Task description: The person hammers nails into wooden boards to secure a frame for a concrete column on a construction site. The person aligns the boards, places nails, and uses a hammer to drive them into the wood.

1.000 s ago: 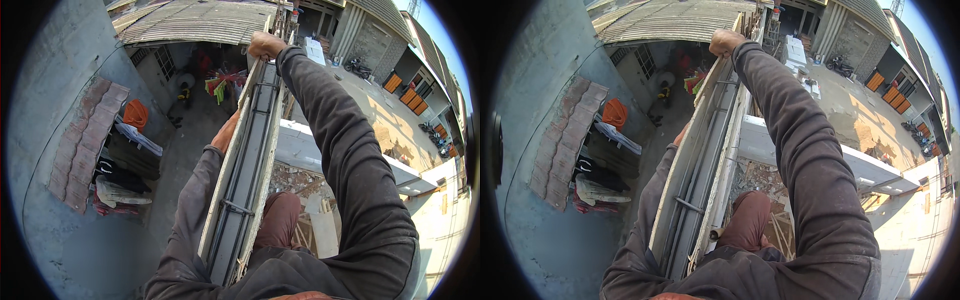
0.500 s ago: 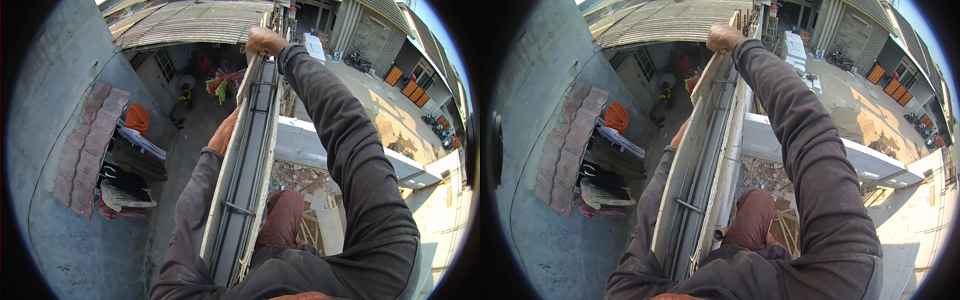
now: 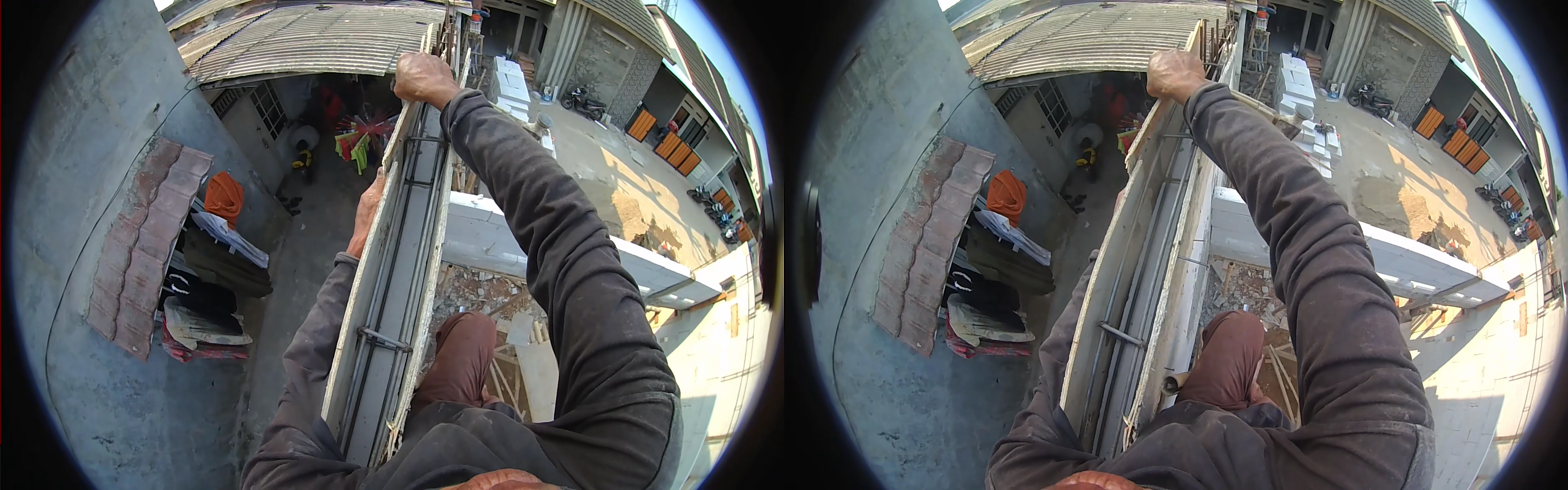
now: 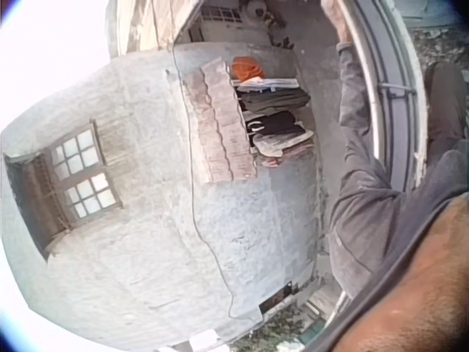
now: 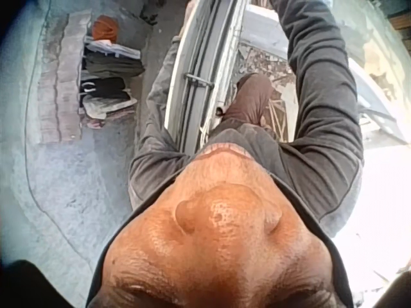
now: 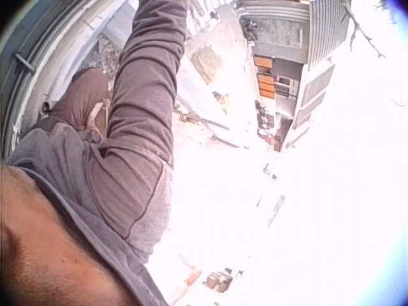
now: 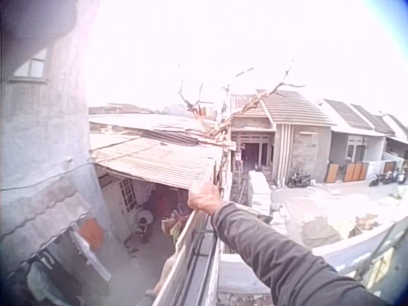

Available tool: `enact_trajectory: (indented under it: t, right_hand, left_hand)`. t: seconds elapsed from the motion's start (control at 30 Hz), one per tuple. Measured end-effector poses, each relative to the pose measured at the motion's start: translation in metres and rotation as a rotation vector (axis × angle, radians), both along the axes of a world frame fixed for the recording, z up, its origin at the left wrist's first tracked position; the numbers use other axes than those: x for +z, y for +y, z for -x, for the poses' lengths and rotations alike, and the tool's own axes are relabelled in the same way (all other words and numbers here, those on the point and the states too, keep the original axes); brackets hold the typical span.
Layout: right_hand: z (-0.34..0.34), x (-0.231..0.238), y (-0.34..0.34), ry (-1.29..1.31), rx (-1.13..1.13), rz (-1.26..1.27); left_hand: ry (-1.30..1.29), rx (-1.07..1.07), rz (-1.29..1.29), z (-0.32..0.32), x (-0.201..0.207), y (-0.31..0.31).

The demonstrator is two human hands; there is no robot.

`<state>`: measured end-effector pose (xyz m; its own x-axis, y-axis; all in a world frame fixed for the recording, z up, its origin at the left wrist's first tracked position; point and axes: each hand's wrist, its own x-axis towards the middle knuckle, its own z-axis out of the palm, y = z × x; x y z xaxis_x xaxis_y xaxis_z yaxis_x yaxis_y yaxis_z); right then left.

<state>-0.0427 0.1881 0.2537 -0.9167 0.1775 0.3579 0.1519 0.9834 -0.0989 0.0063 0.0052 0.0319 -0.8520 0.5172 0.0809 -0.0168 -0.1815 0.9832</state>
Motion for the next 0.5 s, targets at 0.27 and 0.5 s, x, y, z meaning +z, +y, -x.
enact_trajectory:
  t: [0.27, 0.5]
  right_hand:
    - [0.005, 0.004, -0.015, 0.004, 0.022, 0.025]
    - [0.001, 0.007, -0.024, 0.017, 0.023, 0.029]
  left_hand:
    - [-0.152, -0.136, 0.043, 0.014, 0.1, -0.058]
    - [0.028, -0.256, 0.334, 0.006, 0.159, -0.03]
